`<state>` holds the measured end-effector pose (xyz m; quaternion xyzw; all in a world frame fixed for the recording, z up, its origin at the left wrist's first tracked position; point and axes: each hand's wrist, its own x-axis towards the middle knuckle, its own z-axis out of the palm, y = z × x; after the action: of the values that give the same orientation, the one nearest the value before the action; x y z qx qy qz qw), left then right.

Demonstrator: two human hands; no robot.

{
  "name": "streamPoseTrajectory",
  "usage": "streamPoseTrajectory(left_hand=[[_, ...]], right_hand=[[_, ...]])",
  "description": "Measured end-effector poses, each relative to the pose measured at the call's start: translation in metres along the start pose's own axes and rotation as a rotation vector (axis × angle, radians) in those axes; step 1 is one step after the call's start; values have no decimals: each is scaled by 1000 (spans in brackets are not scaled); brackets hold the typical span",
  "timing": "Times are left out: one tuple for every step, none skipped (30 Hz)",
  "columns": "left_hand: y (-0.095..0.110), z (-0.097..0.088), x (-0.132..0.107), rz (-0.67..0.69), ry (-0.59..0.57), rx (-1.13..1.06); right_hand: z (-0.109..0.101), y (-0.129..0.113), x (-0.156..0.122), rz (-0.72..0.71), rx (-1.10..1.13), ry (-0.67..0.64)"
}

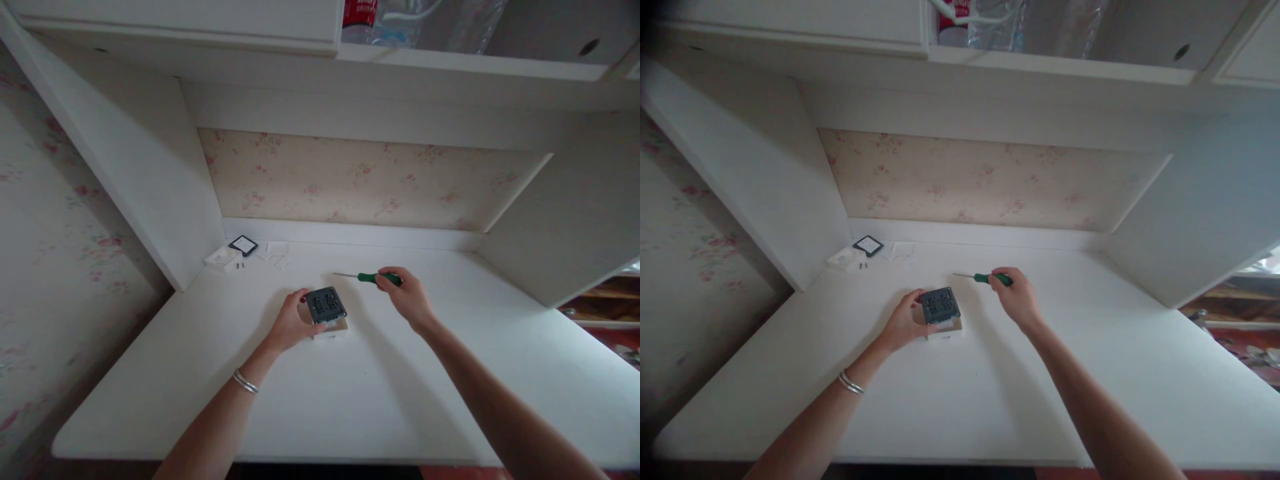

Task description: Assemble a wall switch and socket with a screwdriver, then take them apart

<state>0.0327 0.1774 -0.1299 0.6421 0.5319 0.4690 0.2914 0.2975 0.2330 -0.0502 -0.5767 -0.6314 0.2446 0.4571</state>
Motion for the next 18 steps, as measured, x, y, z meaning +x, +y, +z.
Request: streamPoseTrajectory(left_hand=[[1, 0, 0, -25, 2, -18], [3, -1, 0, -42, -4, -36], [5, -1, 0, -51, -17, -52], [6, -2, 0, -55, -33, -65], [8, -3, 0, -59, -45, -76], [9, -4, 0, -63, -53, -84], [10, -4, 0, -69, -56, -92], [11, -4, 1, -79, -54, -103], [11, -4, 1, -88, -52, -118], [11, -4, 0, -96, -51, -138], [11, -3, 0, -103, -51, -161], [10, -2, 0, -111, -52, -185], [10, -1, 0, -120, -52, -209], [9, 0, 1, -130, -53, -233], [9, 1, 1, -139, -56, -263], [9, 1, 1, -145, -61, -300], [9, 2, 1, -147, -70, -340], [9, 2, 1, -147, -81, -379]], right_hand=[[4, 15, -8, -9, -29, 15], [7, 28, -16, -33, -55, 15], [11, 38, -24, -62, -74, 1], [15, 46, -32, -72, -80, -15], [18, 52, -40, -76, -81, -35], [21, 56, -47, -74, -82, -63], [24, 58, -53, -70, -89, -103], [26, 59, -59, -70, -112, -153], [28, 59, -63, -75, -146, -189], [29, 58, -67, -81, -180, -216], [30, 56, -70, -79, -202, -234], [31, 54, -72, -68, -203, -244], [32, 51, -74, -49, -183, -259], [33, 48, -74, -28, -150, -276], [35, 45, -74, -14, -117, -296], [37, 41, -73, -11, -93, -308], [39, 39, -71, -14, -81, -310], [41, 37, -68, -14, -70, -297]])
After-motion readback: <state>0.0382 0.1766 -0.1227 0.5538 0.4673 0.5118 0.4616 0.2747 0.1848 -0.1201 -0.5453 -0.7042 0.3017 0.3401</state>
